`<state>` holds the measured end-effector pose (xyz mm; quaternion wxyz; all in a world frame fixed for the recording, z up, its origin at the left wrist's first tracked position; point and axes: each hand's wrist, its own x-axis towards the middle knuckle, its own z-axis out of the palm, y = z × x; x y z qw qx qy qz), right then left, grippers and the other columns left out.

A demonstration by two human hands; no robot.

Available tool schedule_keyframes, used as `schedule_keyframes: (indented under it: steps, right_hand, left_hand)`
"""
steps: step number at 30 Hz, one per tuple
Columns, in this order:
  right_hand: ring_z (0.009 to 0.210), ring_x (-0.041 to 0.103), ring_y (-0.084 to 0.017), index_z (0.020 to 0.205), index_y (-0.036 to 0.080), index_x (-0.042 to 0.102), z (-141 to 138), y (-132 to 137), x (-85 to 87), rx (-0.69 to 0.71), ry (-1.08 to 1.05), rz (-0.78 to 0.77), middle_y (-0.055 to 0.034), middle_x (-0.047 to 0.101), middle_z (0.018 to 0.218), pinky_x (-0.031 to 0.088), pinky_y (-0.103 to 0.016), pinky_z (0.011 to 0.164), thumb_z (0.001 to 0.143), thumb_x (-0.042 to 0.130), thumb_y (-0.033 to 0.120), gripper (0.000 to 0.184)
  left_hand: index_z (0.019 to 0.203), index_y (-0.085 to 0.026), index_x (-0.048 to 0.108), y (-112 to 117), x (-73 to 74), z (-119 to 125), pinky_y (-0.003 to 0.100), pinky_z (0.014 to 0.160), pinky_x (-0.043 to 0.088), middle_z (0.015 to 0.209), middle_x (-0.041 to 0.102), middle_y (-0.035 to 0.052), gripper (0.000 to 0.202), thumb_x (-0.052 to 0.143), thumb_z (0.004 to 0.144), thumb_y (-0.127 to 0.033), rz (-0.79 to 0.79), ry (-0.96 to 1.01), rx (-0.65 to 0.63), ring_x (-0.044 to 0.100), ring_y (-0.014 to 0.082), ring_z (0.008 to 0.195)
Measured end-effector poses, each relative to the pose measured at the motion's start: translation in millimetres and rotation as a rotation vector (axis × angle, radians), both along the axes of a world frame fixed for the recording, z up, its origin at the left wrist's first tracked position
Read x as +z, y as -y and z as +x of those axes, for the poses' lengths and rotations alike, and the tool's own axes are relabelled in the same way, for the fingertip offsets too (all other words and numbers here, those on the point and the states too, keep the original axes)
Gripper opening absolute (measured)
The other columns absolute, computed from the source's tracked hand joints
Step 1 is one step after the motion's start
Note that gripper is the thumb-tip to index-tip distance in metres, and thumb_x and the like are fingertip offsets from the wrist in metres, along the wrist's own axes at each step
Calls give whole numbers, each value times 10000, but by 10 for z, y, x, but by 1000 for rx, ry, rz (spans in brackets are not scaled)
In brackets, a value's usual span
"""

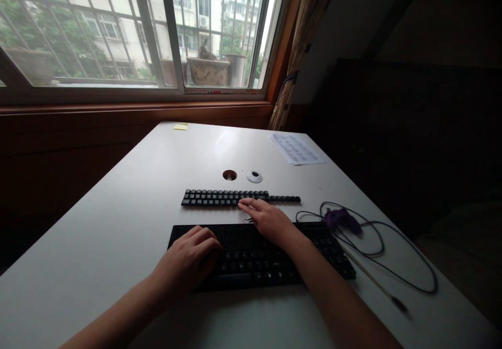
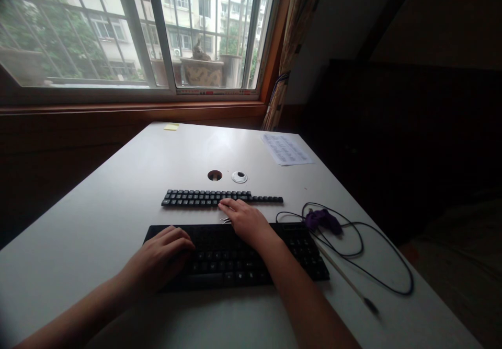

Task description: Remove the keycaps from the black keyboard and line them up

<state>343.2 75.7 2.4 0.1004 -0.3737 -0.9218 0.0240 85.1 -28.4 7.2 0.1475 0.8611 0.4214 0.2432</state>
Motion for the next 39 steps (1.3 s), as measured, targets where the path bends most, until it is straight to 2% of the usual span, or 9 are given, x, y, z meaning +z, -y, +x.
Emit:
schedule_keyframes:
  steps: [12,20,28,39]
  right_hand:
    - [1257,496,-198,1431,261,463,8,11,0,-15,-19,24,-27,492,1453,472,-363,1023,867,450,59,599]
    - [1222,536,-211,1299,204,601,56,28,-22,-123,-91,96,-61,580,1350,468,-334,1034,887,472,104,443]
    - [1211,543,-209,1292,226,607,59,4,-66,-124,-86,71,-55,590,1342,476,-348,1028,861,511,99,459]
    - [1213,546,-199,1295,238,604,54,1,-62,-130,-90,46,-42,590,1348,473,-346,1030,896,487,128,430]
  left_hand:
    - [1008,-214,612,11,6,-1,367,781,508,987,621,65,153,494,935,-149,10,2,2,553,218,906]
    - [1001,-212,607,3,22,2,367,784,506,995,620,63,144,494,935,-151,0,-7,0,552,218,909]
    - [998,-210,615,8,27,9,364,774,514,986,622,68,148,506,924,-143,17,-2,-3,559,218,900]
    - [1001,-209,621,7,18,-2,360,775,516,993,622,69,160,505,919,-134,15,2,-6,560,218,906]
